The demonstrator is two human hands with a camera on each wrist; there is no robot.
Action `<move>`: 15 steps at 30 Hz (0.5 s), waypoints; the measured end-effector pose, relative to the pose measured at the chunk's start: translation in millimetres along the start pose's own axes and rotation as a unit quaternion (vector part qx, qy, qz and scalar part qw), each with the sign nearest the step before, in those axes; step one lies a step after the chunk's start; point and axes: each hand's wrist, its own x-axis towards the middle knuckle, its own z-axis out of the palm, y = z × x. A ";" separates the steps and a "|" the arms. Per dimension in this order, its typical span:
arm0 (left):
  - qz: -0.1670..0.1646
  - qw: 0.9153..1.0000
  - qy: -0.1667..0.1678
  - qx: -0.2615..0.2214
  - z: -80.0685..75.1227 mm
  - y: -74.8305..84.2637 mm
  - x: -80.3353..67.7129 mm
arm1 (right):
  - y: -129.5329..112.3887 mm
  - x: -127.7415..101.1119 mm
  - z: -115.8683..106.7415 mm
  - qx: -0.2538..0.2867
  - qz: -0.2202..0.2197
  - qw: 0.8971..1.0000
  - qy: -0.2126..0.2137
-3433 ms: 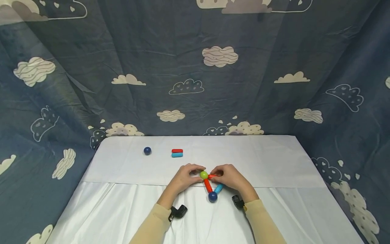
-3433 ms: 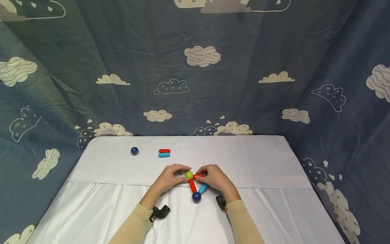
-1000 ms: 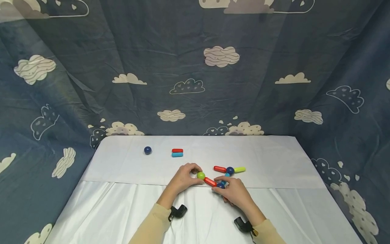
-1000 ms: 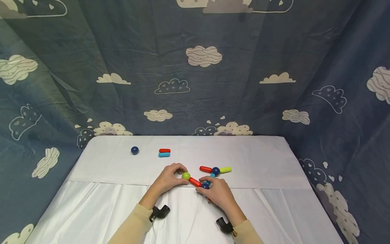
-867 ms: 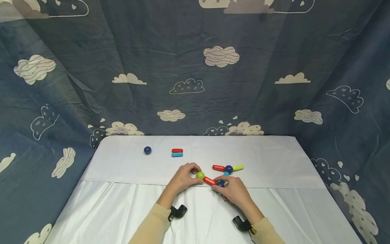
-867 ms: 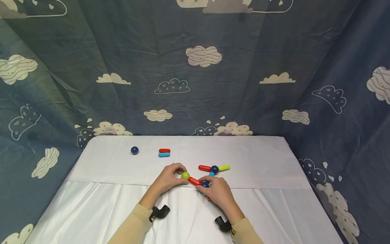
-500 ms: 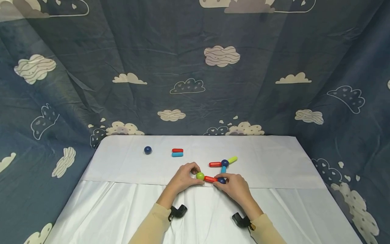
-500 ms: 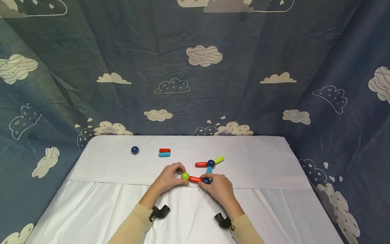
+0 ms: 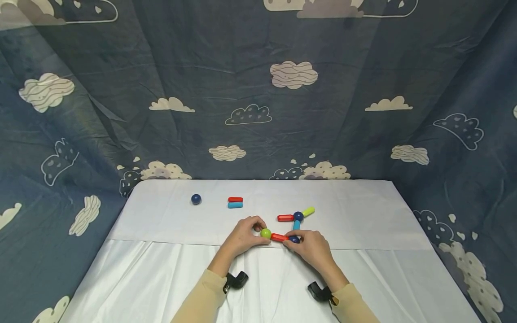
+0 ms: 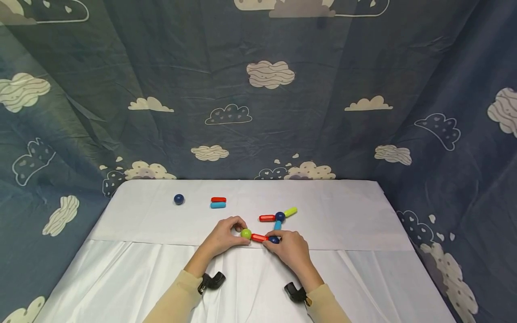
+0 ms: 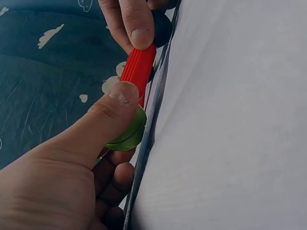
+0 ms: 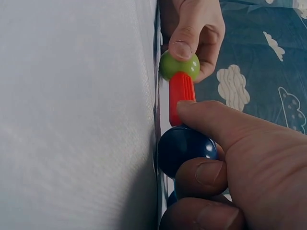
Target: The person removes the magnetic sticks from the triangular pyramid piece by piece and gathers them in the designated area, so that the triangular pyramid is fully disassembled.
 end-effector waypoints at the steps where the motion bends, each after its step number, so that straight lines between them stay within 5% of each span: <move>1: -0.001 1.000 0.000 -0.003 -0.2 0.3 -0.3 | 0.0 -0.3 0.0 0.002 0.000 1.000 0.001; 15: -0.031 0.996 0.016 -0.088 -4.3 0.2 -1.4 | 1.9 0.3 -1.1 0.007 0.012 1.000 0.015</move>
